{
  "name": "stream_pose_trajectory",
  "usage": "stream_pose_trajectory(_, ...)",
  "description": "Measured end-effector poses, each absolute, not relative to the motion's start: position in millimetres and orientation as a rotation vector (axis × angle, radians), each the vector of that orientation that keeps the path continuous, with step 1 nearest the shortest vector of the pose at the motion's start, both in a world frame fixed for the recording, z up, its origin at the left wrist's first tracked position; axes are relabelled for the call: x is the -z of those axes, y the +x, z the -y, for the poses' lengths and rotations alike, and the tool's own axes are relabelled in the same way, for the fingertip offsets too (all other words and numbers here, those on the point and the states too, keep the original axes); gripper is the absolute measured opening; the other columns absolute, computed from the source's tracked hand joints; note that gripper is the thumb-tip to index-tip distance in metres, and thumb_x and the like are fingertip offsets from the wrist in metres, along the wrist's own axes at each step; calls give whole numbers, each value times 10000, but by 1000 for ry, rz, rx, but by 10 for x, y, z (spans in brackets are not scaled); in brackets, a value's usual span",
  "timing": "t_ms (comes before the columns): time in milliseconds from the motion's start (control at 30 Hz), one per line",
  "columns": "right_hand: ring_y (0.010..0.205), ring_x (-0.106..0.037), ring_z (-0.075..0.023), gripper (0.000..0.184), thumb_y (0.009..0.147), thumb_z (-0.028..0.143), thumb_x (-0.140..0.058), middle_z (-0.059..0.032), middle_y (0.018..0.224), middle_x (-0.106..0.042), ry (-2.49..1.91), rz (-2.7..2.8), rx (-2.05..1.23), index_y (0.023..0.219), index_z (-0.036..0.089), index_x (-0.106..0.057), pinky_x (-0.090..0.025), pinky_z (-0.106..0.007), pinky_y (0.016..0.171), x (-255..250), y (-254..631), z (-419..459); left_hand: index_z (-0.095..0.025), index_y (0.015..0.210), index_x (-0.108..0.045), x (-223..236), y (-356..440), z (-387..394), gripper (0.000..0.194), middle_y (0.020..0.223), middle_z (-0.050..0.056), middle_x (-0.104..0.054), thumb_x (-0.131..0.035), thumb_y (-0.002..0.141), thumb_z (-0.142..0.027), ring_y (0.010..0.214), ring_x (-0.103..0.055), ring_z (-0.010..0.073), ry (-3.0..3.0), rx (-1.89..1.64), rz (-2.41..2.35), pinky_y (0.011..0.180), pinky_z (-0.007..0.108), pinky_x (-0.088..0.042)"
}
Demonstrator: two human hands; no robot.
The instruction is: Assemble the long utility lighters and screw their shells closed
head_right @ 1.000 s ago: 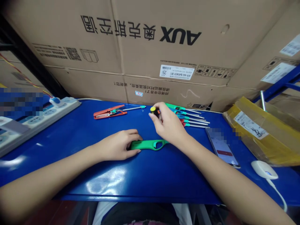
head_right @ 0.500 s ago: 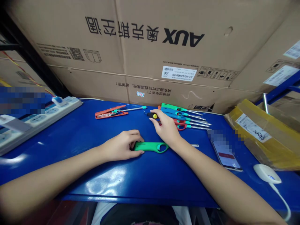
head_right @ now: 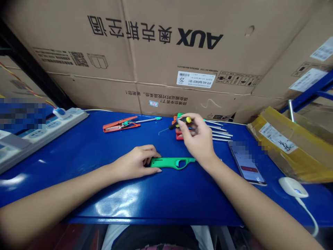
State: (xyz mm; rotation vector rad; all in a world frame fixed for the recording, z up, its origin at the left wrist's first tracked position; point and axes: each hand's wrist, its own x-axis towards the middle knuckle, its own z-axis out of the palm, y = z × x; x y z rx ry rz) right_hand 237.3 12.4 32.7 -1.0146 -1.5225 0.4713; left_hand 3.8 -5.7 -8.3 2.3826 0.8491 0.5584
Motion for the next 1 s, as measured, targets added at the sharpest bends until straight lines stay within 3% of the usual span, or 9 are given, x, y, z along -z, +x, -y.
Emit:
stream_pose_trajectory(133, 597, -687, -142, 290, 917, 531, -647, -4, 880, -696, -1003, 1281, -739, 960, 261, -549, -558, -242, 420, -377, 2532, -28, -176, 1117, -729, 113, 77, 112, 332, 954, 38, -630, -758, 867, -394, 687, -567, 110, 2343, -611, -806, 625, 231, -489)
stream_pose_trajectory(233, 498, -627, -113, 347, 906, 575, -630, 10, 835, -716, -1010, 1163, -925, 927, 255, -498, -521, -229, 392, -288, 2605, -36, -176, 1129, -734, 124, 121, 158, 340, 940, 34, -634, -773, 853, -371, 663, -555, 98, 2289, -637, -803, 612, 226, -493)
stream_pose_trajectory(367, 466, -583, -103, 333, 893, 539, -640, 18, 773, -709, -998, 1042, -1055, 903, 248, -479, -519, -234, 415, -112, 2585, -72, -155, 1144, -731, 177, 185, 168, 357, 936, 42, -654, -773, 842, -340, 669, -585, 93, 2099, -737, -848, 601, 216, -516)
stream_pose_trajectory(567, 493, -583, -111, 160, 938, 393, -543, 12, 797, -702, -967, 883, -1290, 931, 240, -501, -529, -255, 454, -38, 2539, -48, -143, 1188, -719, 212, 237, 124, 415, 1021, 87, -715, -780, 833, -348, 675, -627, 92, 1784, -857, -953, 598, 211, -540)
stream_pose_trajectory(800, 529, -586, -108, 122, 917, 331, -574, 20, 869, -685, -971, 1020, -1272, 926, 256, -479, -537, -265, 487, -86, 2571, 46, -161, 980, -794, 114, 221, 146, 160, 929, 65, -765, -751, 877, -275, 655, -642, 92, 1834, -945, -874, 542, 183, -492)
stream_pose_trajectory(1000, 514, -571, -111, 67, 928, 291, -543, 10, 847, -679, -984, 965, -1263, 907, 250, -493, -522, -270, 471, -95, 2558, 50, -161, 940, -807, 112, 204, 156, 108, 875, 39, -777, -740, 899, -234, 686, -676, 104, 1910, -1004, -883, 610, 211, -516)
